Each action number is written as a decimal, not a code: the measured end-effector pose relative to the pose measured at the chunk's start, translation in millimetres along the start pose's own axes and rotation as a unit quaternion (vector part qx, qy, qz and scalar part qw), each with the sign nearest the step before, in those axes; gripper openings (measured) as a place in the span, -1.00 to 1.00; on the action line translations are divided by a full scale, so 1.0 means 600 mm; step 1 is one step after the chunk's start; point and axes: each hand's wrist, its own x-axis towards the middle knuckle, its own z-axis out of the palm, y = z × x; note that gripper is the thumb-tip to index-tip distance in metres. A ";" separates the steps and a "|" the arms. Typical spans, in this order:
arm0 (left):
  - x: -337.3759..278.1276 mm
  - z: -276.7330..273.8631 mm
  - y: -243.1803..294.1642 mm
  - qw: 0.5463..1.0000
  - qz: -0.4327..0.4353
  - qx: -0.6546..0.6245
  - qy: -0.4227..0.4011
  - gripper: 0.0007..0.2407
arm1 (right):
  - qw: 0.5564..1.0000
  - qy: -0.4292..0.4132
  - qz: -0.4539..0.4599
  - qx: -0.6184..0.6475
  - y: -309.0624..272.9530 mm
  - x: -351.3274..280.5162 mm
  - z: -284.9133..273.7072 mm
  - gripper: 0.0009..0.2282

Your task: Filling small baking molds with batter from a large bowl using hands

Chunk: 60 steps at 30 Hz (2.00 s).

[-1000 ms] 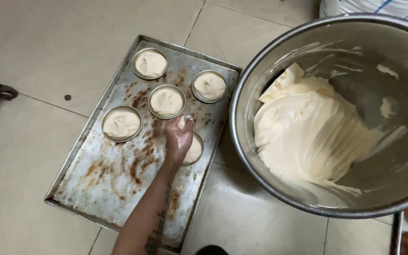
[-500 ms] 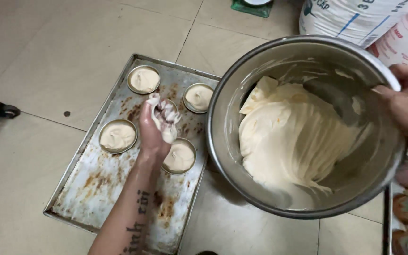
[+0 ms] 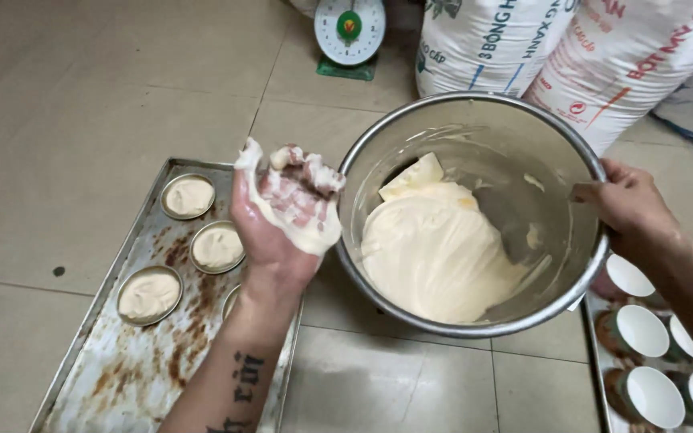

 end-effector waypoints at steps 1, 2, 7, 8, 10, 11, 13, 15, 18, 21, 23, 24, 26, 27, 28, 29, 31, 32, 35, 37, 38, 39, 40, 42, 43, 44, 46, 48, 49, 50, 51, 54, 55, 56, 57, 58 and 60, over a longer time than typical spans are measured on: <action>0.010 0.008 0.000 1.000 0.000 0.008 0.005 -0.72 | 1.000 0.018 0.016 0.012 0.014 0.000 -0.013 -0.73; 0.017 0.016 -0.004 1.000 -0.005 0.008 0.000 -0.72 | 0.999 0.024 0.017 0.016 0.043 0.012 -0.025 -0.73; 0.052 0.078 -0.041 0.999 -0.004 0.038 -0.025 -0.73 | 0.994 0.047 0.037 0.090 0.176 0.065 -0.068 -0.75; 0.059 0.087 -0.053 0.999 -0.008 0.038 -0.033 -0.73 | 0.993 0.054 0.035 0.094 0.188 0.061 -0.072 -0.75; 0.071 0.105 -0.076 0.998 -0.040 0.047 -0.023 -0.73 | 0.988 0.049 0.063 0.135 0.213 0.055 -0.075 -0.83; 0.079 0.110 -0.089 0.997 -0.044 0.048 -0.029 -0.73 | 0.987 0.055 0.062 0.139 0.189 0.043 -0.071 -0.83; 0.093 0.116 -0.116 0.995 -0.065 0.058 -0.042 -0.69 | 0.990 0.082 0.071 -0.092 0.144 0.017 -0.063 -0.71; 0.104 0.137 -0.137 0.994 -0.073 0.082 -0.018 -0.69 | 0.974 0.118 0.023 -0.190 0.106 0.005 -0.055 -0.56; 0.150 0.135 -0.176 0.983 -0.081 0.166 0.011 -0.61 | 0.965 0.126 -0.126 -0.193 0.022 -0.035 -0.013 -0.36; 0.189 0.126 -0.207 0.966 -0.095 0.240 0.009 -0.43 | 0.971 -0.056 -0.204 0.108 -0.013 -0.086 0.100 -0.34; 0.195 0.143 -0.226 0.960 -0.114 0.254 0.001 -0.36 | 0.913 -0.205 -0.171 0.308 -0.036 -0.120 0.160 -0.32; 0.185 0.162 -0.235 0.957 -0.139 0.254 0.010 -0.31 | 0.837 -0.286 -0.111 0.453 -0.055 -0.140 0.172 -0.49; 0.159 0.184 -0.260 0.952 -0.171 0.255 0.023 -0.26 | 0.729 -0.352 -0.043 0.585 -0.078 -0.153 0.187 -0.65; 0.145 0.191 -0.273 0.940 -0.212 0.266 0.037 -0.24 | 0.679 -0.338 0.000 0.652 -0.085 -0.145 0.189 -0.62; 0.131 0.199 -0.285 0.926 -0.253 0.276 0.051 -0.23 | 0.622 -0.321 0.043 0.713 -0.093 -0.136 0.192 -0.57; 0.163 0.139 -0.277 0.924 -0.259 0.277 0.053 -0.23 | 0.621 -0.316 0.047 0.716 -0.086 -0.131 0.195 -0.57; 0.191 0.004 -0.287 0.911 -0.272 0.296 0.092 -0.26 | 0.557 -0.344 -0.071 0.752 -0.072 -0.118 0.202 -0.66; 0.219 -0.059 -0.289 0.905 -0.277 0.303 0.111 -0.28 | 0.560 -0.342 -0.068 0.752 -0.052 -0.108 0.223 -0.66; 0.240 -0.059 -0.296 0.889 -0.285 0.324 0.155 -0.31 | 0.515 -0.312 0.036 0.797 -0.020 -0.091 0.271 -0.52; 0.115 0.171 -0.301 0.826 -0.315 0.418 0.208 -0.22 | 0.513 -0.263 0.175 0.798 -0.032 -0.098 0.261 -0.44; 0.116 0.180 -0.307 0.825 -0.313 0.422 0.208 -0.22 | 0.510 -0.266 0.174 0.799 -0.052 -0.096 0.234 -0.44; 0.112 0.187 -0.310 0.818 -0.316 0.437 0.200 -0.19 | 0.533 -0.211 0.200 0.795 -0.070 -0.099 0.210 -0.47; 0.108 0.194 -0.313 0.810 -0.319 0.452 0.192 -0.17 | 0.554 -0.155 0.225 0.786 -0.088 -0.103 0.186 -0.49; 0.102 0.209 -0.327 0.809 -0.309 0.453 0.214 -0.22 | 0.561 -0.136 0.252 0.777 -0.053 -0.071 0.220 -0.52; 0.099 0.216 -0.334 0.809 -0.300 0.450 0.228 -0.26 | 0.571 -0.115 0.271 0.766 -0.037 -0.055 0.238 -0.55; 0.092 0.229 -0.336 0.808 -0.299 0.453 0.230 -0.26 | 0.569 -0.116 0.273 0.767 -0.035 -0.053 0.244 -0.55; 0.079 0.255 -0.342 0.653 -0.281 0.669 0.218 -0.23 | 0.580 -0.091 0.279 0.760 -0.029 -0.049 0.253 -0.59; 0.111 0.156 -0.346 0.627 -0.286 0.698 0.194 -0.19 | 0.587 -0.070 0.283 0.755 -0.026 -0.045 0.259 -0.62; 0.126 0.106 -0.350 0.602 -0.290 0.725 0.170 -0.15 | 0.596 -0.049 0.285 0.749 -0.023 -0.043 0.261 -0.64; 0.126 0.081 -0.355 0.600 -0.291 0.725 0.170 -0.15 | 0.595 -0.049 0.287 0.749 -0.020 -0.042 0.263 -0.64; 0.128 0.057 -0.361 0.588 -0.296 0.738 0.147 -0.16 | 0.603 -0.027 0.289 0.743 -0.019 -0.039 0.264 -0.67; 0.116 0.083 -0.367 0.534 -0.322 0.777 0.090 -0.24 | 0.619 0.016 0.292 0.729 -0.016 -0.030 0.263 -0.71; 0.109 0.107 -0.367 0.490 -0.342 0.800 0.058 -0.31 | 0.628 0.037 0.294 0.720 -0.014 -0.027 0.264 -0.73; 0.117 0.122 -0.364 0.489 -0.342 0.800 0.058 -0.31 | 0.627 0.037 0.295 0.720 -0.013 -0.025 0.263 -0.73; 0.126 0.137 -0.362 0.426 -0.348 0.835 -0.007 -0.32 | 0.635 0.059 0.295 0.711 -0.011 -0.021 0.262 -0.75; 0.135 0.153 -0.361 0.358 -0.351 0.862 -0.071 -0.34 | 0.643 0.080 0.296 0.702 -0.010 -0.017 0.260 -0.77; 0.165 0.162 -0.359 0.316 -0.329 0.883 -0.110 -0.36 | 0.649 0.103 0.300 0.691 -0.006 -0.013 0.258 -0.78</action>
